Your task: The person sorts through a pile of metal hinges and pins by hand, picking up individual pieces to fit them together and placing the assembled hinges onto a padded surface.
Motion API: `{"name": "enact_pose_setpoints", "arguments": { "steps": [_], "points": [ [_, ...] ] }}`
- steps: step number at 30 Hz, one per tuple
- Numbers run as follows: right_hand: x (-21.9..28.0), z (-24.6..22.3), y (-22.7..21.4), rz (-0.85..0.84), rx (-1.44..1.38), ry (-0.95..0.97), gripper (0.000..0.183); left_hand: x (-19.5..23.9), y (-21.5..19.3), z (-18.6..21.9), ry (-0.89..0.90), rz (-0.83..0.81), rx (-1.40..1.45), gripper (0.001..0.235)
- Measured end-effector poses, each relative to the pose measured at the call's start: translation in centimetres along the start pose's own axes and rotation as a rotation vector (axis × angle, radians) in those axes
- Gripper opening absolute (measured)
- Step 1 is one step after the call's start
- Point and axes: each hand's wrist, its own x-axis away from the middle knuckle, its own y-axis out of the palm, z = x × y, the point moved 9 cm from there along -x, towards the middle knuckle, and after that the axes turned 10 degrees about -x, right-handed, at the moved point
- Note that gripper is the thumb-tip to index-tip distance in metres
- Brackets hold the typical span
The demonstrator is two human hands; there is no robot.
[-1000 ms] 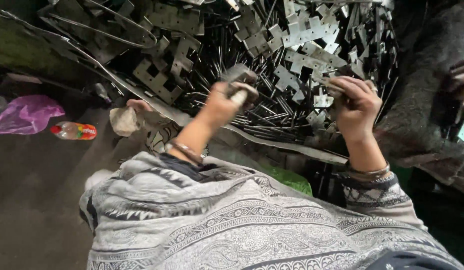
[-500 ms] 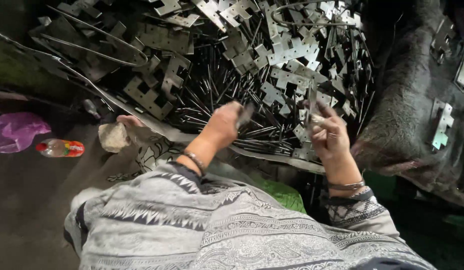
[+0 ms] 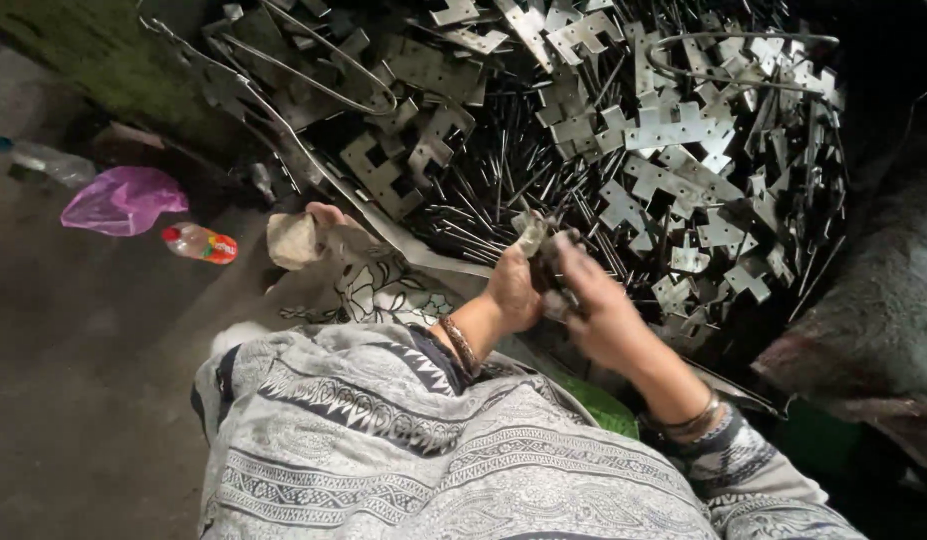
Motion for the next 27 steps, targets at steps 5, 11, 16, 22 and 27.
{"name": "enact_pose_setpoints", "arguments": {
  "steps": [5, 11, 16, 22, 27],
  "points": [
    [2.5, 7.5, 0.1, 0.284, -0.832, 0.557, 0.052, -0.1, 0.2, 2.6, 0.124, 0.149, -0.855, 0.058],
    [2.6, 5.3, -6.1, 0.399, -1.303, 0.524, 0.062, 4.3, 1.2, 18.5, 0.575, 0.643, -2.636, 0.030],
    [6.0, 4.4, -17.7, 0.520, -0.782, -0.035, 0.056, 3.8, -7.0, 21.3, 0.246, 0.682, -2.822, 0.056],
    [19.5, 12.5, -36.8, 1.082, 0.613, 0.098, 0.056, 2.5, -14.4, 23.1, 0.122, 0.885, -2.798, 0.064],
    [29.2, 19.1, -46.1, 0.990, 1.066, 0.625, 0.068, 2.5, -13.5, 21.9, -0.100, 0.839, -3.005, 0.052]
  ]
}}
